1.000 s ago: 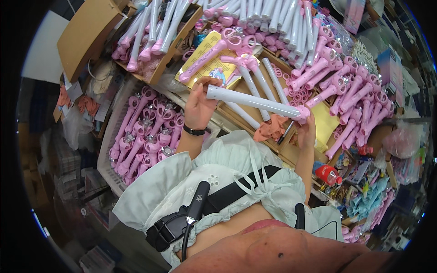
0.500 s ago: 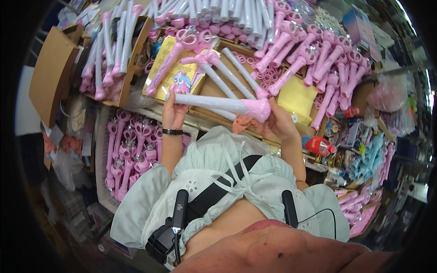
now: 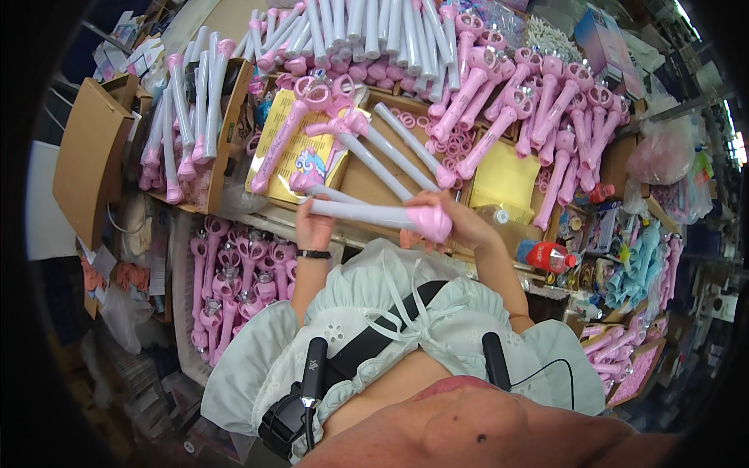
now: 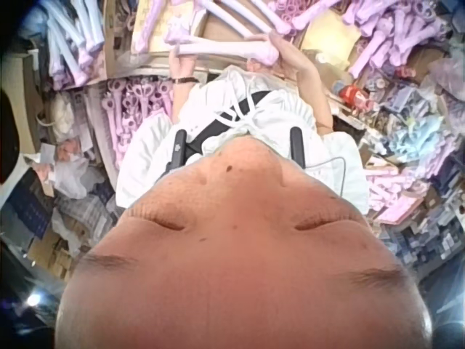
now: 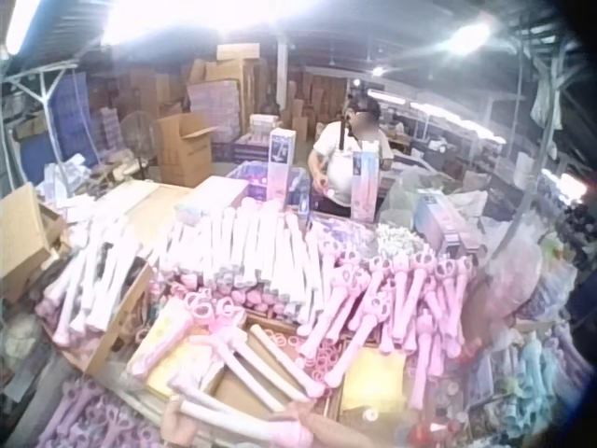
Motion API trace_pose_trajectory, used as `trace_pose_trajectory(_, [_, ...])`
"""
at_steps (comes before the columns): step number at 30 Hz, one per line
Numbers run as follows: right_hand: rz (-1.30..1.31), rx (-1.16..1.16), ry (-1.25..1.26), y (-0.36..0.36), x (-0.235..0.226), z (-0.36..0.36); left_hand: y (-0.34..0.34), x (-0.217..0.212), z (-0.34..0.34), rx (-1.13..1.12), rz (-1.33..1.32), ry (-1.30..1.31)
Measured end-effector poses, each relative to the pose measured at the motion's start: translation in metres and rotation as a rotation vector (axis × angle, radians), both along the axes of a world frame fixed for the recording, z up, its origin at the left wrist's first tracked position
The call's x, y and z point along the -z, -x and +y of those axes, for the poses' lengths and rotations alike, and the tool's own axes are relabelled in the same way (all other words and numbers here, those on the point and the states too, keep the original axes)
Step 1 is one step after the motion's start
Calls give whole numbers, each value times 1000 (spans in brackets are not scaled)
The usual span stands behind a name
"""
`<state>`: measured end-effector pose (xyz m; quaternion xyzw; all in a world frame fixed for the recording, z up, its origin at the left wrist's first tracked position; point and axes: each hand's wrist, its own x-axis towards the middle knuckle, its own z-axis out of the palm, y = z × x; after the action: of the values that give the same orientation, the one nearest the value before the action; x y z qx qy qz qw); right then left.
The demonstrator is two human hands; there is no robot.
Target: The person repeatedly picks up white plastic tubes and pink bubble-blower heads, then inserts the tube into the head to assemble the toy. Assembled units are placed into a large bin. The person handles many identical parts and continues the assembly cycle.
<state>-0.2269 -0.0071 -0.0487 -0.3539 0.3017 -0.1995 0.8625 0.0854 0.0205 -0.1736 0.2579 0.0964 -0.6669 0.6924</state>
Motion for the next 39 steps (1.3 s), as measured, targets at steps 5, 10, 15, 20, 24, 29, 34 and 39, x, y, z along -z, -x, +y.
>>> trace_pose_trajectory(5, [305,-158,76,-21,62,6,-17,-47,-17,-115,-256,297])
trace_pose_trajectory(10, [6,323,72,-25,75,-42,11,-59,-37,469,-996,329])
trace_pose_trajectory(15, [461,849,628,-21,70,-198,40,-41,-28,747,-1769,561])
trace_pose_trajectory(20, [892,893,779,-19,80,-336,31,-29,-24,909,-1946,568])
trace_pose_trajectory(24, [1136,878,991,-22,107,-383,20,-18,-23,791,-2037,488])
trace_pose_trajectory(29, [1238,1098,1212,-20,140,-359,23,-2,-26,804,-2104,455])
trace_pose_trajectory(34, [1010,740,849,-23,149,-222,36,11,-29,908,-2144,498])
trace_pose_trajectory(39, [1006,237,1206,-61,184,-102,47,9,-25,936,-2189,562])
